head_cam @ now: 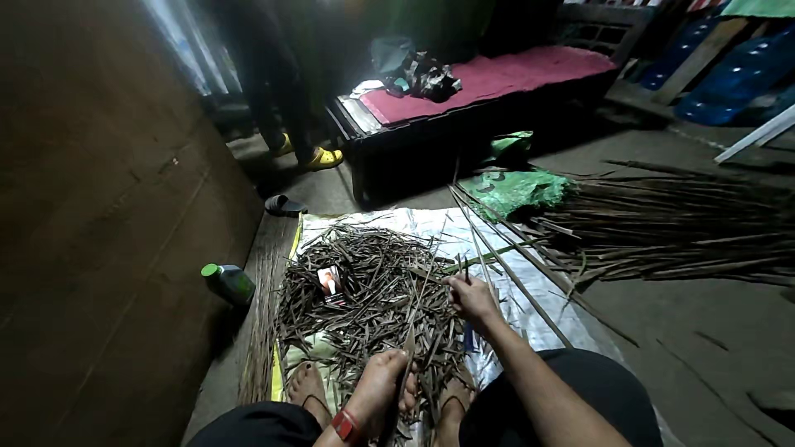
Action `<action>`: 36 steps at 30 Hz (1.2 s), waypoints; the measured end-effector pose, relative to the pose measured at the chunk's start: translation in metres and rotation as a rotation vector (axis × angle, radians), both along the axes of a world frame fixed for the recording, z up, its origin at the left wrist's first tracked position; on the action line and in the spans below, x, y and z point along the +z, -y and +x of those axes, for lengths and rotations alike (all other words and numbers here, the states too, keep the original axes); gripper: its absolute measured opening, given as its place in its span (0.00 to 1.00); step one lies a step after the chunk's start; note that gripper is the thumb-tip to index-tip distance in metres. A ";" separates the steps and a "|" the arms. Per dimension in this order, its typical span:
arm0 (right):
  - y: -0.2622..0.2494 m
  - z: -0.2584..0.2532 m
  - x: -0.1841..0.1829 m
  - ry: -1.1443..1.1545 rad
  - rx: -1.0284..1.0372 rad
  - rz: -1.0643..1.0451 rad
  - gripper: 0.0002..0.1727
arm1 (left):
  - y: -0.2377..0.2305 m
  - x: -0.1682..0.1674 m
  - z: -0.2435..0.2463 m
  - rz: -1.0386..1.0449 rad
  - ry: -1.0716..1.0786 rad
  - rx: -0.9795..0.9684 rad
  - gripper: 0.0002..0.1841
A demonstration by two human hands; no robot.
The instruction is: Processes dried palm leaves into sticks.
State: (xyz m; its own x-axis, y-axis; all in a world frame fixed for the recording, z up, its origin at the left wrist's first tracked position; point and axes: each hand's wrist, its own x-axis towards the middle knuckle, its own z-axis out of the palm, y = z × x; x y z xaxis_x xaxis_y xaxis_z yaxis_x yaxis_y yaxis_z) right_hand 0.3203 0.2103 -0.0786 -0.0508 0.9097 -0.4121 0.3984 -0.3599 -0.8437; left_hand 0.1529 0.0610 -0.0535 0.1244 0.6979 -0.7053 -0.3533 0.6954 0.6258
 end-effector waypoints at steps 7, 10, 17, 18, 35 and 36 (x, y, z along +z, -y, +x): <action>0.019 -0.010 0.014 -0.413 0.133 -0.079 0.05 | 0.003 -0.001 0.001 0.044 0.026 -0.183 0.21; 0.011 -0.003 0.015 -0.325 0.053 0.031 0.08 | 0.006 -0.004 -0.002 0.055 0.051 -0.179 0.20; 0.059 -0.021 0.005 0.216 0.886 0.182 0.13 | -0.006 -0.006 -0.001 0.039 0.011 0.122 0.13; 0.066 -0.027 0.007 0.266 0.908 0.172 0.12 | -0.007 -0.006 0.000 0.044 0.020 0.141 0.13; 0.029 -0.024 -0.003 0.570 0.377 0.348 0.18 | 0.007 0.001 0.005 0.054 0.194 -0.012 0.18; 0.018 -0.019 0.002 0.528 0.310 0.259 0.19 | 0.010 -0.001 0.006 0.055 0.192 -0.036 0.18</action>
